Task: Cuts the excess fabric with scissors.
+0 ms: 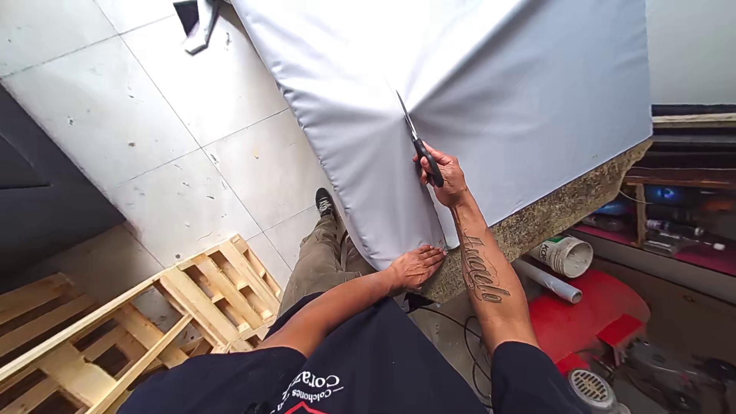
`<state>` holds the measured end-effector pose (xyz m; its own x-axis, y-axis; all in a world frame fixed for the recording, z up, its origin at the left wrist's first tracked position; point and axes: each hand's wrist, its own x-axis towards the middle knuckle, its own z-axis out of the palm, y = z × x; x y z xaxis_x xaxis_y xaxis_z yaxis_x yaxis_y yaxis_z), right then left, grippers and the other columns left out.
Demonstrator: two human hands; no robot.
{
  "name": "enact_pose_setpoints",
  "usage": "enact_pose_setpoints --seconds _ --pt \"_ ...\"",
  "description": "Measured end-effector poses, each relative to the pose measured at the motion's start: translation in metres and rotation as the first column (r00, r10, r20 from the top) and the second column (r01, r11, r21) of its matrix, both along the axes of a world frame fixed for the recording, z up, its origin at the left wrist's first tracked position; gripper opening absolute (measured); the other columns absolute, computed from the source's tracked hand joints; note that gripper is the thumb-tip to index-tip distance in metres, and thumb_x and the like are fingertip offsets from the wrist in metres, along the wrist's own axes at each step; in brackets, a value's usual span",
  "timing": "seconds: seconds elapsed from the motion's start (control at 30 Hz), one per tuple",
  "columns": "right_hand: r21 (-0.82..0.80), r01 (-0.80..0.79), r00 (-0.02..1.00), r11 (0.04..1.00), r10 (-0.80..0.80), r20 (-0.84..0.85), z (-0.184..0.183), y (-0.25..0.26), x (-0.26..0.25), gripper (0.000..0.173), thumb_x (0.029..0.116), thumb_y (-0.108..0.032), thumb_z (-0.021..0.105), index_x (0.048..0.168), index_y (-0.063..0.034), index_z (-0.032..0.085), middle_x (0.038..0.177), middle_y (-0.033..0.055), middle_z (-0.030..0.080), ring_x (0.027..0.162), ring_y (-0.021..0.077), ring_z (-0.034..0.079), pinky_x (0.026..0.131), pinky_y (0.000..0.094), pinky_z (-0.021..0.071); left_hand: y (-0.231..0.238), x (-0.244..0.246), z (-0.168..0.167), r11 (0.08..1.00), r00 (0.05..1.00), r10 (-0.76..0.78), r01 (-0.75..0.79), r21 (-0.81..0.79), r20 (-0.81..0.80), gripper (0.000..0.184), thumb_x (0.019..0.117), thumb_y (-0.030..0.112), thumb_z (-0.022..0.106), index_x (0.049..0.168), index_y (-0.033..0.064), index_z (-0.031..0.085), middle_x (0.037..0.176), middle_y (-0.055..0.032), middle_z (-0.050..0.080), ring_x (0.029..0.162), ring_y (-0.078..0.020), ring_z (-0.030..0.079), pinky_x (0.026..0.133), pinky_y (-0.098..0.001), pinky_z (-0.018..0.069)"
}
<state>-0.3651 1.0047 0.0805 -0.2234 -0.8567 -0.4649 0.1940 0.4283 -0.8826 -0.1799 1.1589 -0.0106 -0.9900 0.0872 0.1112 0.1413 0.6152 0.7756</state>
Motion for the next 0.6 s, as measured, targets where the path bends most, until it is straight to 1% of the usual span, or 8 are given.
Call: enact_pose_setpoints --seconds 0.1,0.2,0.27,0.33,0.37,0.43,0.5,0.6 --pt "0.006 -0.008 1.0 1.0 0.008 0.0 0.001 -0.016 0.0 0.044 0.0998 -0.008 0.06 0.144 -0.0038 0.057 0.102 0.0062 0.069 0.062 0.0073 0.057 0.055 0.0219 0.0515 -0.002 0.0 -0.002 0.999 0.999 -0.051 0.051 0.001 0.0 0.075 0.0867 0.031 0.065 0.152 -0.0014 0.047 0.164 -0.0161 0.04 0.154 -0.0307 0.033 0.127 -0.0485 0.0191" --pt "0.019 0.002 1.0 1.0 -0.002 -0.004 0.001 -0.023 0.0 0.044 0.098 -0.004 0.061 0.142 -0.0027 0.059 0.103 0.0069 0.07 0.063 0.0078 0.059 0.056 0.0224 0.0525 -0.003 0.0 -0.002 0.997 0.997 -0.083 0.083 0.01 0.008 0.081 0.084 0.036 0.068 0.153 -0.001 0.046 0.164 -0.0163 0.039 0.155 -0.0306 0.031 0.127 -0.0485 0.0182" --pt "0.014 -0.014 1.0 1.0 0.014 -0.001 0.0 -0.035 -0.001 0.044 0.0997 -0.009 0.06 0.143 -0.0048 0.058 0.104 0.006 0.069 0.064 0.0076 0.058 0.057 0.0222 0.0517 -0.003 0.0 -0.003 0.994 0.994 -0.106 0.105 0.025 0.006 0.084 0.0819 0.038 0.069 0.153 -0.0006 0.046 0.164 -0.0163 0.04 0.155 -0.0306 0.031 0.127 -0.0494 0.0172" --pt "0.008 -0.028 0.999 1.0 0.028 -0.019 0.0 -0.054 -0.001 0.043 0.1014 -0.013 0.059 0.144 -0.0071 0.058 0.103 0.0044 0.068 0.063 0.0061 0.055 0.057 0.0206 0.0497 -0.007 -0.001 -0.001 0.988 0.987 -0.154 0.153 0.036 0.037 0.087 0.0802 0.038 0.072 0.153 0.0005 0.046 0.165 -0.016 0.038 0.156 -0.0309 0.028 0.128 -0.0503 0.014" --pt "0.009 -0.03 0.999 1.0 0.03 -0.027 0.0 -0.062 -0.001 0.043 0.1014 -0.013 0.06 0.144 -0.0073 0.058 0.102 0.0046 0.068 0.062 0.006 0.055 0.056 0.0204 0.0494 -0.009 -0.002 0.0 0.983 0.981 -0.183 0.181 0.043 0.058 0.088 0.079 0.039 0.074 0.153 0.0016 0.046 0.166 -0.0155 0.036 0.157 -0.0312 0.025 0.128 -0.0512 0.012" --pt "0.021 -0.016 1.0 1.0 0.016 -0.019 -0.001 -0.068 0.0 0.044 0.1003 -0.009 0.061 0.144 -0.006 0.058 0.1 0.0056 0.07 0.062 0.0067 0.056 0.055 0.0213 0.0503 -0.012 -0.003 0.001 0.968 0.965 -0.248 0.245 0.043 0.089 0.087 0.0782 0.042 0.077 0.152 0.0043 0.05 0.168 -0.0148 0.032 0.159 -0.0324 0.02 0.128 -0.0538 0.0086" --pt "0.017 0.013 1.0 1.0 -0.013 -0.007 0.0 -0.07 0.002 0.043 0.0983 -0.006 0.063 0.142 -0.0033 0.06 0.098 0.0062 0.071 0.061 0.0077 0.059 0.055 0.0224 0.0523 -0.015 -0.004 0.0 0.958 0.954 -0.287 0.285 0.036 0.09 0.082 0.0779 0.044 0.077 0.147 0.0064 0.056 0.168 -0.0142 0.031 0.159 -0.0338 0.018 0.128 -0.0557 0.0072" --pt "0.011 0.019 1.0 1.0 -0.019 -0.013 -0.001 -0.083 0.006 0.043 0.0998 -0.007 0.061 0.142 -0.004 0.059 0.102 0.0055 0.07 0.065 0.0072 0.059 0.058 0.0221 0.0525 -0.019 -0.005 0.002 0.933 0.926 -0.36 0.357 0.043 0.118 0.074 0.0794 0.045 0.077 0.142 0.0084 0.062 0.169 -0.0131 0.03 0.159 -0.0349 0.014 0.127 -0.0587 0.0025"
